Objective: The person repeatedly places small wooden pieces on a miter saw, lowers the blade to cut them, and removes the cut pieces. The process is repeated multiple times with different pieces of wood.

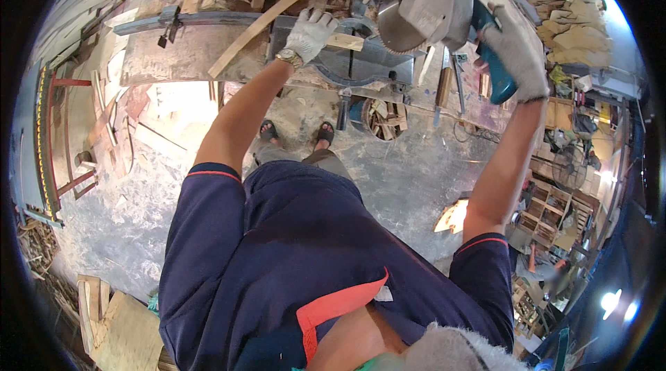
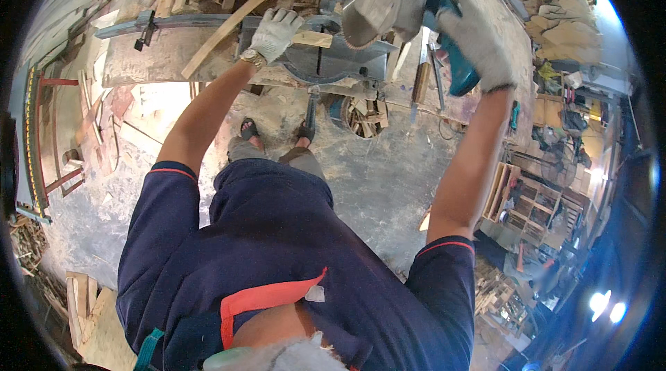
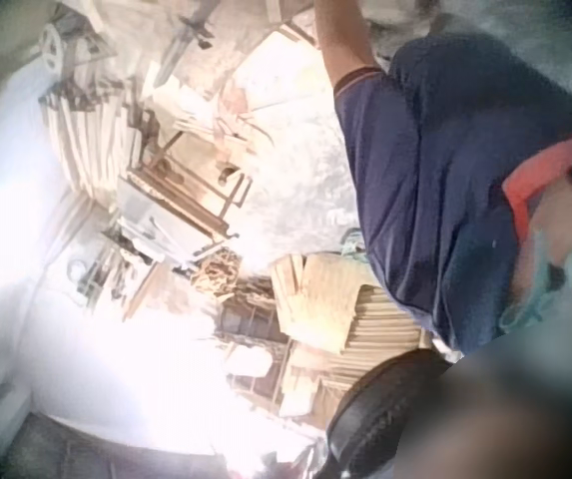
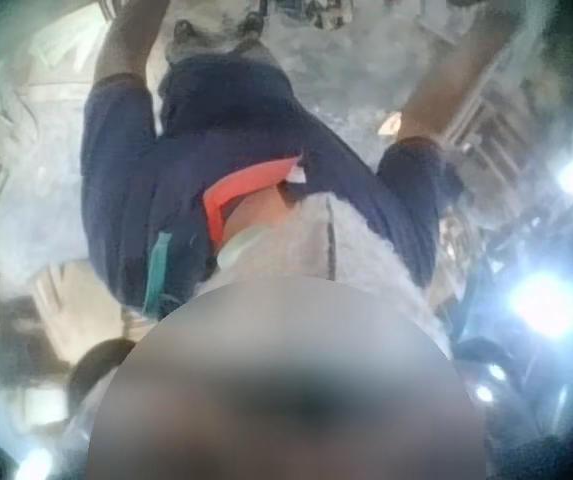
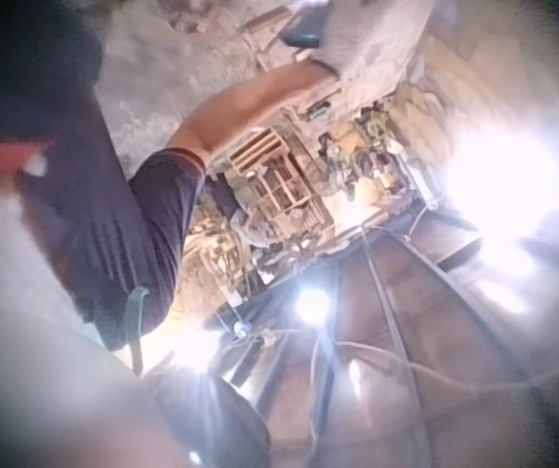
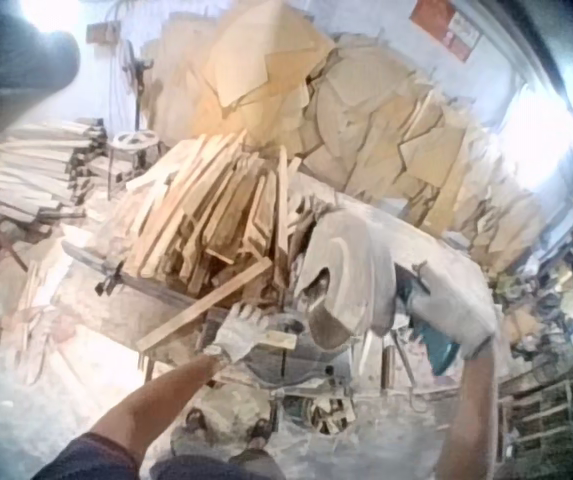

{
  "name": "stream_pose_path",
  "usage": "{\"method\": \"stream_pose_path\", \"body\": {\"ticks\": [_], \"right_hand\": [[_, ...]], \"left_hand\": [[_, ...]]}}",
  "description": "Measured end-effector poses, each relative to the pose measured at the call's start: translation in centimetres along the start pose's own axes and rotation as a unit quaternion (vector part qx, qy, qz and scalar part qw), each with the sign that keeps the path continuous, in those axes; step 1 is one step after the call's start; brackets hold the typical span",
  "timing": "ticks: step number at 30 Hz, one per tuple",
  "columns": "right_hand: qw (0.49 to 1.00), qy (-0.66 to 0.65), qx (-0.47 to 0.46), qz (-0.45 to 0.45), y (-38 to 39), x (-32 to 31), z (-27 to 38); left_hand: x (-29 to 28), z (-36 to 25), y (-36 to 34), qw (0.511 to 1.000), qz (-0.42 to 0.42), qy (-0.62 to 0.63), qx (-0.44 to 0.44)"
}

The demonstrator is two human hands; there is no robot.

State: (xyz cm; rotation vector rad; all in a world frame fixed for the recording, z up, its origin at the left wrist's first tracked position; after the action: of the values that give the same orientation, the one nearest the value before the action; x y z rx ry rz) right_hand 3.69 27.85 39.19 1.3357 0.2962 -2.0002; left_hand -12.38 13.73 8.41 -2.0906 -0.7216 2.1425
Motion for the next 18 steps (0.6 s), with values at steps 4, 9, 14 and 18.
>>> {"method": "stream_pose_path", "body": {"ticks": [4,9,14,18], "right_hand": [[0.991,-0.088,0.052,-0.086,5.1,5.0,-5.1],[0.968,-0.067,0.171,-0.168,9.6,15.1,-13.4],[0.964,-0.104,0.169,-0.178,10.7,18.2,-15.4],[0.962,-0.118,0.142,-0.200,10.9,18.9,-15.3]], "left_hand": [[1.2,0.1,0.0,0.996,0.084,0.009,-0.018],[1.2,0.0,0.2,0.993,0.110,0.006,-0.027],[0.7,-0.1,0.4,0.998,0.059,0.010,-0.020],[0.7,0.0,0.3,0.998,0.057,0.028,-0.021]]}}
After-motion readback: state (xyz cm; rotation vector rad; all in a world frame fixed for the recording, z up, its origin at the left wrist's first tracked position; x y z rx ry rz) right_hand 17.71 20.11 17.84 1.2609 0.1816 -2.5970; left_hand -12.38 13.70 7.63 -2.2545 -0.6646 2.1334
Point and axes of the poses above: each hand's wrist, its own y-axis away from the middle knuckle, its own x-axis out of the palm, z = x × y, the point moved 10 cm from there along -y, towards the middle knuckle, and after that the axes turned 6 degrees about -z, right-handed, at the moved point
